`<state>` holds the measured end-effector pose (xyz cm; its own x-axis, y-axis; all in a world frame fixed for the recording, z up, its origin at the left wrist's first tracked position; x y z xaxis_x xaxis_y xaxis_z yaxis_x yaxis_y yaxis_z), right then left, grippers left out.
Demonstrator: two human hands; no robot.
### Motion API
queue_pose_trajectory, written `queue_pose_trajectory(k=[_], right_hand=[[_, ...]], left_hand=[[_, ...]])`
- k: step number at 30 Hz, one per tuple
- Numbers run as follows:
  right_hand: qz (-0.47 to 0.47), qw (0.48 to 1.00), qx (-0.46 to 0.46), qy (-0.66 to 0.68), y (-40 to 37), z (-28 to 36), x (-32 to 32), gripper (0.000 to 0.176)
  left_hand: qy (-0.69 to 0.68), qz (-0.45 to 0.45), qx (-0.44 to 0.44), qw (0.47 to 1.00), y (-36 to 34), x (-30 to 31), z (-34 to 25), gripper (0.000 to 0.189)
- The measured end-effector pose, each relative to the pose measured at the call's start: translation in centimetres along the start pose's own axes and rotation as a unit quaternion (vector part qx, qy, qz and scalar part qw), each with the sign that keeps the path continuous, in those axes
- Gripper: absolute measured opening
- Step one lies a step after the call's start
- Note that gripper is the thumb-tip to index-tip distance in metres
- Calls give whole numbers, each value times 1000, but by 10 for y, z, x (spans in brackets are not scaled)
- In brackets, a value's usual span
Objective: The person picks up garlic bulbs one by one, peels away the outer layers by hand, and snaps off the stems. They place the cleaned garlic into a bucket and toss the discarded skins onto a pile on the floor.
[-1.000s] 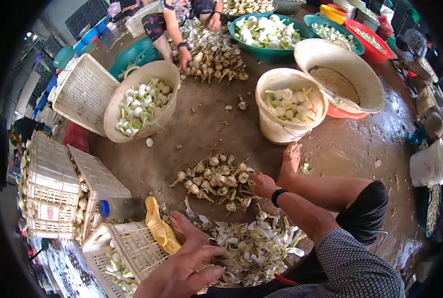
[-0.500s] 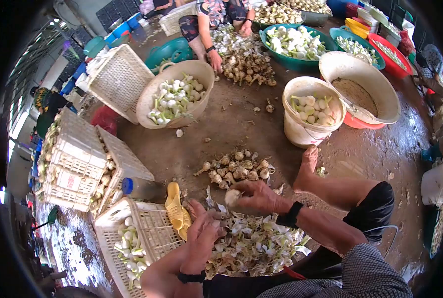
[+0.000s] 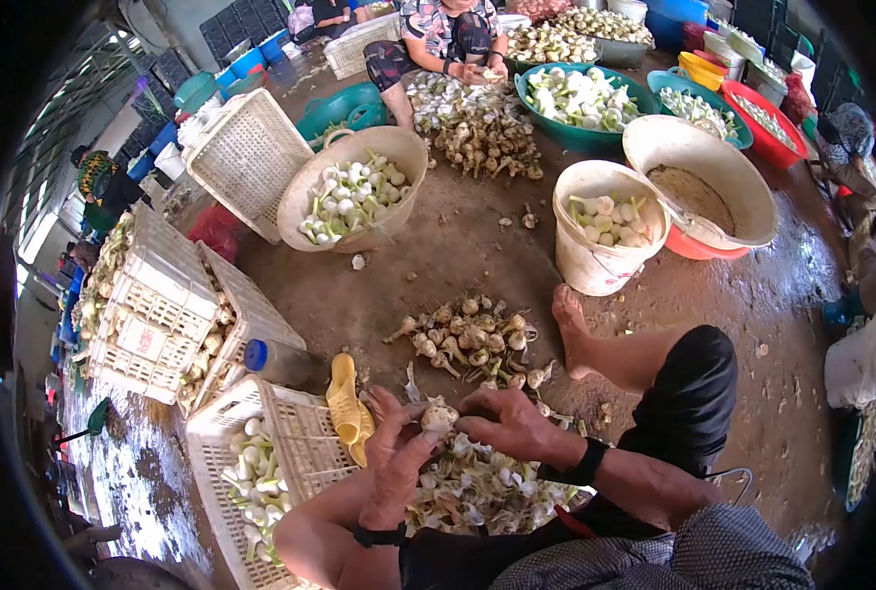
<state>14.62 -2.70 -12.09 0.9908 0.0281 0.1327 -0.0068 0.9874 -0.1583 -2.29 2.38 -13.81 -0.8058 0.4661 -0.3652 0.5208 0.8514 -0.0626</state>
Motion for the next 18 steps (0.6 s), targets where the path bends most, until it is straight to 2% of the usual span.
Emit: queue_pose_trajectory(k=[2, 3, 5, 9, 11, 18], right_hand=[[4, 991, 20, -134, 6, -5, -5, 28], [4, 993, 29, -118, 8, -3, -6, 26], [15, 993, 23, -113, 11, -4, -10, 26], [23, 990, 29, -134, 14, -7, -16, 25], [24, 990, 38, -136, 14, -15, -21, 24], [5, 991, 40, -126, 13, -15, -22, 17]], left_hand=[[61, -27, -20, 998, 0, 11, 7, 40], [61, -27, -18, 998, 0, 11, 8, 40], [104, -43, -70, 991, 0, 13, 0, 36], [130, -55, -72, 987, -1, 15, 1, 31], [238, -19, -133, 962, -2, 7, -10, 30], [286, -24, -135, 948, -2, 5, -13, 34]])
Point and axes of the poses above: each hand's wrist, its own y-axis towards the middle knuckle, its own x-axis out of the back of the hand, z = x × y, the point moved 7 cm from there along y, towards the middle knuckle, and after that the axes turned 9 degrees about -y, right-handed, at the moved point
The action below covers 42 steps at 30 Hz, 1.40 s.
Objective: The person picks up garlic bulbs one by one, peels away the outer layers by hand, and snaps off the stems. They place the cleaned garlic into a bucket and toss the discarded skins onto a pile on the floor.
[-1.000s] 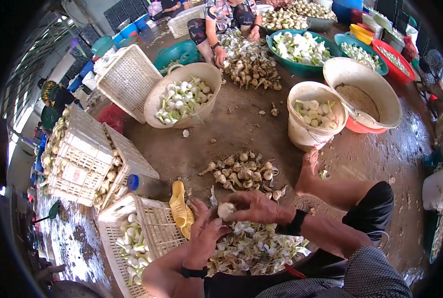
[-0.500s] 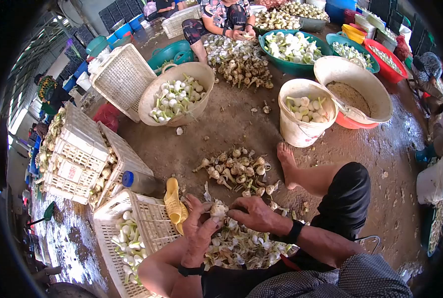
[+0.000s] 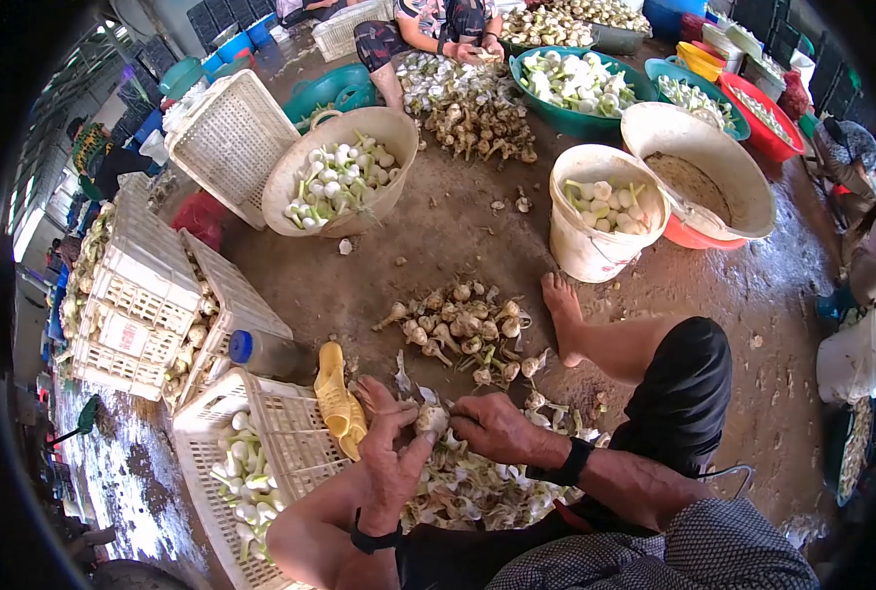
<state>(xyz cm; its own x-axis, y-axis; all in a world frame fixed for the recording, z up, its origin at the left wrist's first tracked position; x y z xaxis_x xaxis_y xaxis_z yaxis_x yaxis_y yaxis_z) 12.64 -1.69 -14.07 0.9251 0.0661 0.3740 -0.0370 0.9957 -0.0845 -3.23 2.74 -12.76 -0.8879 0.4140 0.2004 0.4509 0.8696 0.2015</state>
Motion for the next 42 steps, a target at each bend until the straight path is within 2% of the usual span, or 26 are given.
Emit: queue_pose_trajectory(k=[2, 6, 8, 9, 11, 15, 17, 19, 21, 22, 23, 24, 26, 28, 29, 30, 32, 34, 35, 36, 38, 40, 42], right_hand=[[-11, 1000, -3, -7, -1, -4, -2, 16], [-46, 999, -1, -28, -3, -6, 2, 15], [-54, 998, 1, -34, -2, -7, 4, 15], [-61, 997, 2, -39, -2, -8, 5, 15], [-51, 999, -14, 3, -2, -7, 6, 16], [-20, 997, -18, 79, -4, 3, 7, 17], [-15, 998, -19, 61, -5, -7, 5, 18], [-13, 999, -19, 45, -6, -34, -2, 18], [22, 988, -4, -154, -12, -72, -23, 20], [21, 988, -4, -154, -20, -78, -27, 20], [126, 958, 25, -257, -30, -84, -47, 22], [230, 905, 54, -353, -37, -84, -61, 24], [242, 902, 56, -354, -39, -77, -66, 17], [102, 977, 81, -167, -25, -58, -46, 21], [33, 991, 115, -66, -18, -47, -33, 23], [33, 990, 115, -67, -12, -37, -24, 23], [63, 986, -55, 144, -6, -28, -7, 25], [68, 977, -55, 197, -9, -5, -1, 28], [76, 988, 14, 134, -10, 7, 0, 29], [83, 991, 81, 67, -11, 16, 2, 29], [91, 988, 109, 60, -12, 14, -3, 29], [120, 981, 121, 89, -15, 15, -3, 28], [111, 981, 120, 102, -17, 15, -1, 28]], left_hand=[[41, 10, -28, 999, -1, -1, -3, 36], [29, 16, -31, 999, -5, -3, 2, 35], [-46, 5, 21, 999, -5, -2, 10, 35], [-46, 7, 20, 999, -4, -2, 7, 35], [-220, 3, 135, 966, -4, -4, 12, 37], [-240, -18, 143, 960, -1, -5, 8, 33], [-357, -29, 268, 894, -9, -9, 14, 36], [-396, -26, 262, 880, -7, -5, 11, 31], [-436, -24, 255, 863, -5, -1, 6, 27], [-488, -31, 231, 841, -3, 2, -1, 28], [-537, -38, 206, 817, 1, 5, -5, 28], [-537, -37, 205, 817, 1, 8, -4, 28], [-559, -4, 194, 806, 1, 9, -3, 33], [-551, -3, 200, 810, 1, 8, -5, 33], [-545, -2, 204, 814, 1, 7, -5, 32], [-545, -1, 203, 813, 1, 6, -5, 32], [-520, -11, 218, 825, 1, 5, -2, 32], [-493, 6, 197, 847, 1, 1, 0, 34], [-494, 32, 195, 847, -1, -1, 3, 33], [-499, 0, 209, 841, 0, -4, 0, 32], [-461, 20, 221, 859, -3, -6, 7, 34], [-478, -26, 249, 842, -7, -7, 6, 37], [-464, 9, 240, 853, -6, -6, -2, 40]])
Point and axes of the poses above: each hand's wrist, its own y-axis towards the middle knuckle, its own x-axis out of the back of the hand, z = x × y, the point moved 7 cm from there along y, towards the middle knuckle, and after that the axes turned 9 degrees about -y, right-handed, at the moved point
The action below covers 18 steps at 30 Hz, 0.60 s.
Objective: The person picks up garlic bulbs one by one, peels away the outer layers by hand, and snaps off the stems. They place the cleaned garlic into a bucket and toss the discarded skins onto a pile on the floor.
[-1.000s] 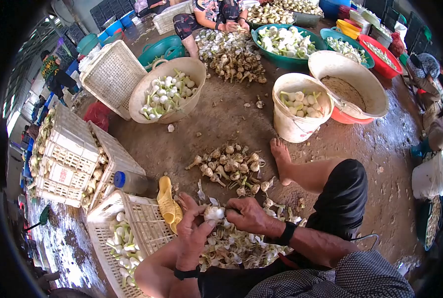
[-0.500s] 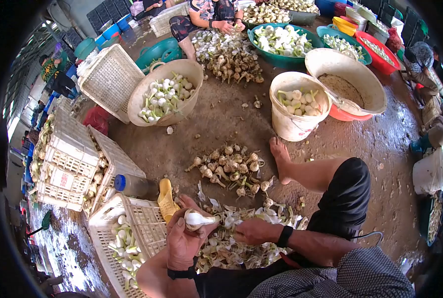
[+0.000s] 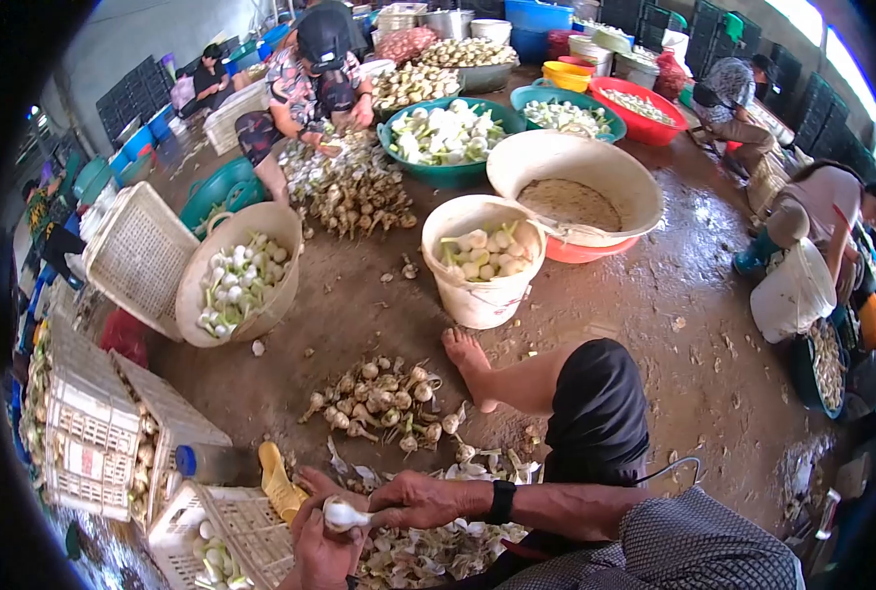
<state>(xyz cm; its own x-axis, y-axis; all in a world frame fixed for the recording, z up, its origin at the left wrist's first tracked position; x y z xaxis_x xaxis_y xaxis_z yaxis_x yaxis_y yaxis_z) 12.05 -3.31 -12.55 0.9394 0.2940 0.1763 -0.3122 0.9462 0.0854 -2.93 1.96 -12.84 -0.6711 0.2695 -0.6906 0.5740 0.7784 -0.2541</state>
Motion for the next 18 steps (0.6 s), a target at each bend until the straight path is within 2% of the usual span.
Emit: queue_pose_trajectory(k=[2, 4, 6, 8, 9, 10, 11, 12, 14, 18], right_hand=[[48, 995, -27, 79, -1, -4, -6, 30], [58, 993, -25, 100, -3, -5, -7, 29], [104, 970, -94, 198, -6, -11, -15, 27], [103, 958, -123, 236, -9, -8, -15, 29], [110, 957, -129, 234, -9, -10, -14, 33], [54, 952, -160, 257, -13, -8, -14, 31], [57, 939, -178, 288, -13, -10, -16, 33], [74, 931, -176, 310, -13, -12, -16, 31], [103, 906, -178, 370, -13, -8, -14, 32], [110, 916, -166, 347, -9, 2, -10, 29]], left_hand=[[32, 35, 48, 998, -5, -10, -2, 39], [45, 53, 52, 996, -5, -8, 3, 37], [-29, 4, 51, 998, -6, 7, 12, 32], [27, 174, 0, 984, 5, -12, 6, 43], [-22, 116, 72, 990, -2, -7, 12, 42], [-9, 95, 57, 994, -8, -10, 8, 42], [-10, 114, 16, 993, -4, -3, 11, 42], [-58, 105, 43, 992, -6, -8, 11, 43], [-40, 111, 37, 992, -4, -23, 5, 49], [42, 88, 27, 995, -5, -23, -2, 56]])
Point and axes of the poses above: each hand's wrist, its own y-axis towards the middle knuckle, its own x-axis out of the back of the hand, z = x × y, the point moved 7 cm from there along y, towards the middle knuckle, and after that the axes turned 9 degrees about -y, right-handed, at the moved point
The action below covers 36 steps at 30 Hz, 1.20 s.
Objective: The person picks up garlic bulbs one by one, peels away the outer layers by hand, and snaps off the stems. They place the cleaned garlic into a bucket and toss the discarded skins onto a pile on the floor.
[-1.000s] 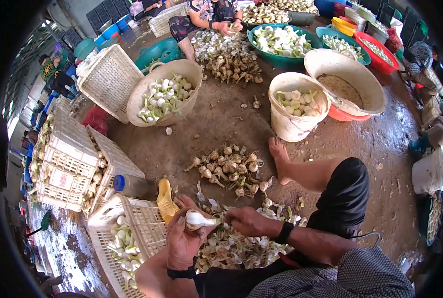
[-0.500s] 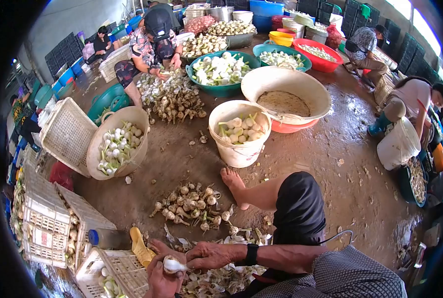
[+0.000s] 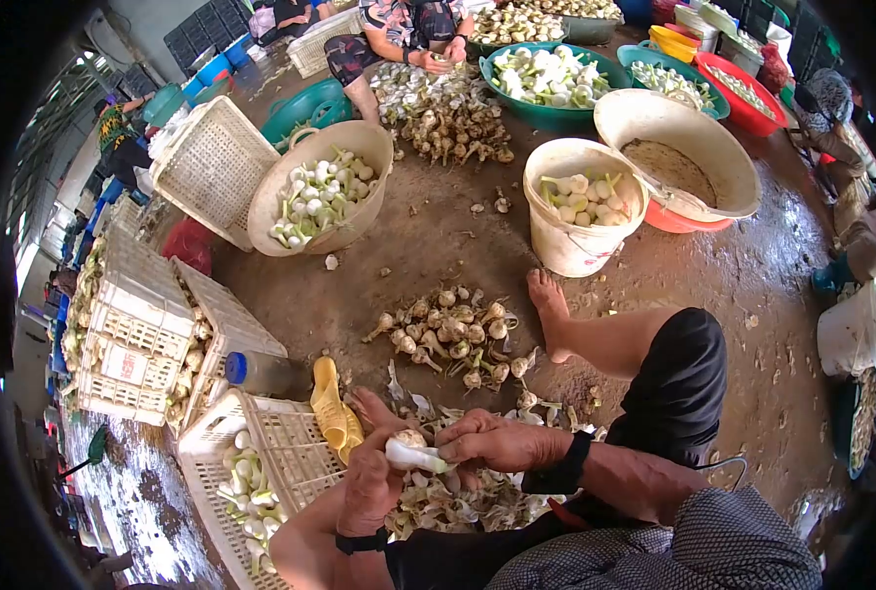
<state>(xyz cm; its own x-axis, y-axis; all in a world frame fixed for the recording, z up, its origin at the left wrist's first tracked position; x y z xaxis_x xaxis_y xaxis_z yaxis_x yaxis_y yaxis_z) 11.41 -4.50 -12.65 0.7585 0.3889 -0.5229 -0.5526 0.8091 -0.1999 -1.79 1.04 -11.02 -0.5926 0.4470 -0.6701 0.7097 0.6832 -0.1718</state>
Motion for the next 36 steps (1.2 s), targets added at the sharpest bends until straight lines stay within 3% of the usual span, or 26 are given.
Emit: queue_pose_trajectory(k=[2, 3, 7, 8, 10, 13, 14, 16, 17, 18, 20, 21, 25, 29, 36], right_hand=[[-17, 997, -20, -68, -1, 1, 0, 26], [-16, 997, -22, -68, 0, 2, -2, 26], [-136, 951, 66, -268, 3, 15, 20, 23], [-171, 916, 110, -346, 3, 20, 27, 23], [-214, 918, 88, -322, 6, 9, 42, 20], [-336, 823, 81, -451, 4, -5, 64, 21], [-337, 823, 81, -449, 3, -9, 68, 21], [-114, 752, 29, -649, 14, -23, 49, 23], [-30, 773, -21, -633, 14, -38, 44, 32], [-27, 773, -22, -633, 14, -38, 43, 32], [-71, 912, 12, -405, 13, -28, 40, 41], [-74, 957, -14, -280, 11, -14, 31, 43], [-2, 981, -10, -195, 8, -6, 4, 35], [-23, 993, -12, -115, 5, -12, 4, 34], [-31, 992, -13, -118, 0, -3, 4, 28]], left_hand=[[209, 0, 52, 977, 0, -5, -2, 60], [155, -7, 58, 986, 0, -6, 1, 55], [176, -57, 60, 981, -1, 22, 9, 53], [220, -14, 44, 974, -1, 17, 8, 54], [264, 33, 29, 964, 1, 8, 7, 55], [152, -4, 65, 986, -7, 2, 7, 58], [88, 24, 69, 993, -9, -4, 5, 57], [24, 52, 71, 996, -8, -5, 3, 58], [45, 47, 59, 996, -5, -1, 2, 58], [65, 43, 46, 996, -3, 1, 1, 58], [52, 37, 62, 996, -3, 2, 2, 57], [77, 18, 33, 996, -2, 2, -1, 58], [90, 12, -9, 996, 1, 3, -1, 59], [105, 22, -6, 994, 1, 6, 2, 56], [116, 0, 22, 993, 2, 8, 3, 49]])
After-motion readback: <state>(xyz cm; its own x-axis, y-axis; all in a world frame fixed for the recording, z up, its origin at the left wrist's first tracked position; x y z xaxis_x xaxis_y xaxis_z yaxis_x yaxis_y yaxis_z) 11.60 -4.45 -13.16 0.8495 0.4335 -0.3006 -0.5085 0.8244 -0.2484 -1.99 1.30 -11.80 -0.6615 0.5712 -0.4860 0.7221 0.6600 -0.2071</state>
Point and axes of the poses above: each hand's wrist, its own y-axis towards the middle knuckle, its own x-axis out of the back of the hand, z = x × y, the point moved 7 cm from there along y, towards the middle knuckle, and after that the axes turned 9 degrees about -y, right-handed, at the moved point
